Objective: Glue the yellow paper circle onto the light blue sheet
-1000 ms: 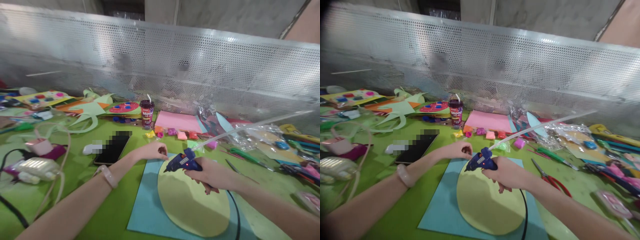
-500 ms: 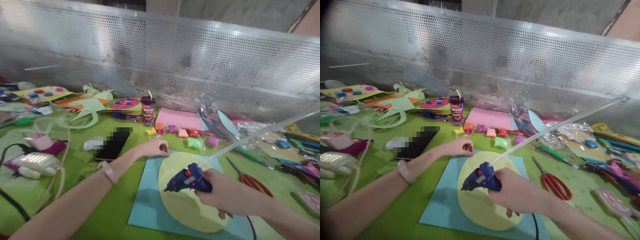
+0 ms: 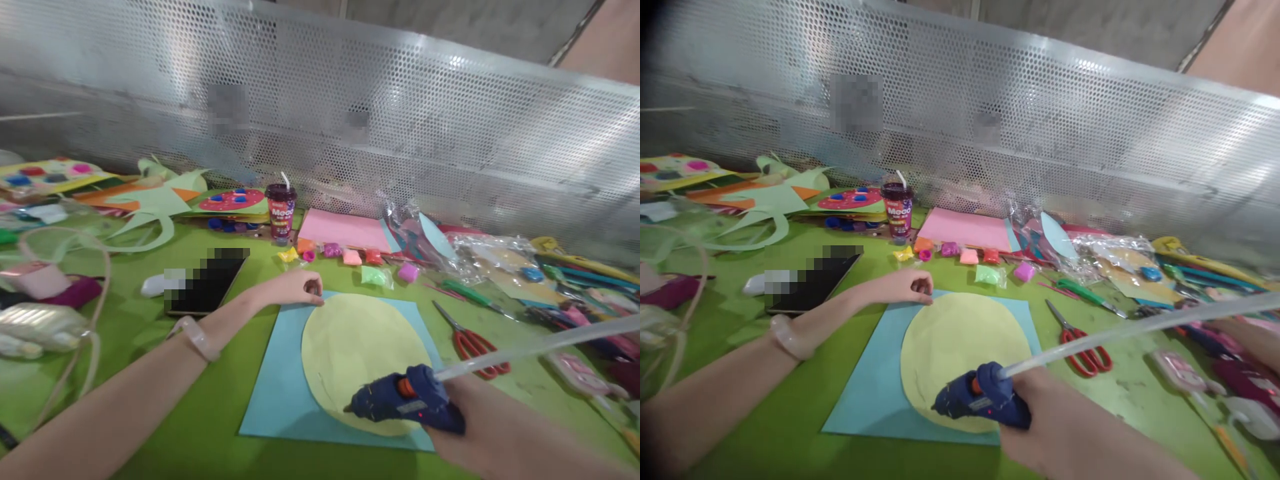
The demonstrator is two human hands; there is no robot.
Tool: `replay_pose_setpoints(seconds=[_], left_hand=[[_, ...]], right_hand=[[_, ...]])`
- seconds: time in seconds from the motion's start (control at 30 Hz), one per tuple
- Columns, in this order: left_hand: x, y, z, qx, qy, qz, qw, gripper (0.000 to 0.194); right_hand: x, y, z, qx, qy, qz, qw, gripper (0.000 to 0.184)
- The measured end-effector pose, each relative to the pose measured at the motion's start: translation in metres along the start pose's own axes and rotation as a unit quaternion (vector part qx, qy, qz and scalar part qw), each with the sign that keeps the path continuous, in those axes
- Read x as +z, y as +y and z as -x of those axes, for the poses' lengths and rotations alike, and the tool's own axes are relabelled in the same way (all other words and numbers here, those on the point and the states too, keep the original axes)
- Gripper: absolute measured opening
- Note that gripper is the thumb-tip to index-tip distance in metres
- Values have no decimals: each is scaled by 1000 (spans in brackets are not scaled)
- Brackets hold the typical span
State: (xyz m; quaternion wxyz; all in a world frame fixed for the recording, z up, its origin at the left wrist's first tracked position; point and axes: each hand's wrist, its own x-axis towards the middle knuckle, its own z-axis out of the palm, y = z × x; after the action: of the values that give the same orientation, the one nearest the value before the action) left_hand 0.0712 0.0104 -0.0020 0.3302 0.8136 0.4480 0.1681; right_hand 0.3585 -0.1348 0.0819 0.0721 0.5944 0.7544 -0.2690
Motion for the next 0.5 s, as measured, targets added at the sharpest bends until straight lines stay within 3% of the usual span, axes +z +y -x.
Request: replay_pose_setpoints(seconds=[0.23, 0.5], left_hand=[[2, 1, 0, 2, 5, -3, 1000, 34], [3, -1, 1, 5, 6, -14, 1000, 34]], right_hand=[[7, 17, 26, 10, 13, 35, 999, 10], [8, 36, 48, 80, 41, 49, 995, 4]])
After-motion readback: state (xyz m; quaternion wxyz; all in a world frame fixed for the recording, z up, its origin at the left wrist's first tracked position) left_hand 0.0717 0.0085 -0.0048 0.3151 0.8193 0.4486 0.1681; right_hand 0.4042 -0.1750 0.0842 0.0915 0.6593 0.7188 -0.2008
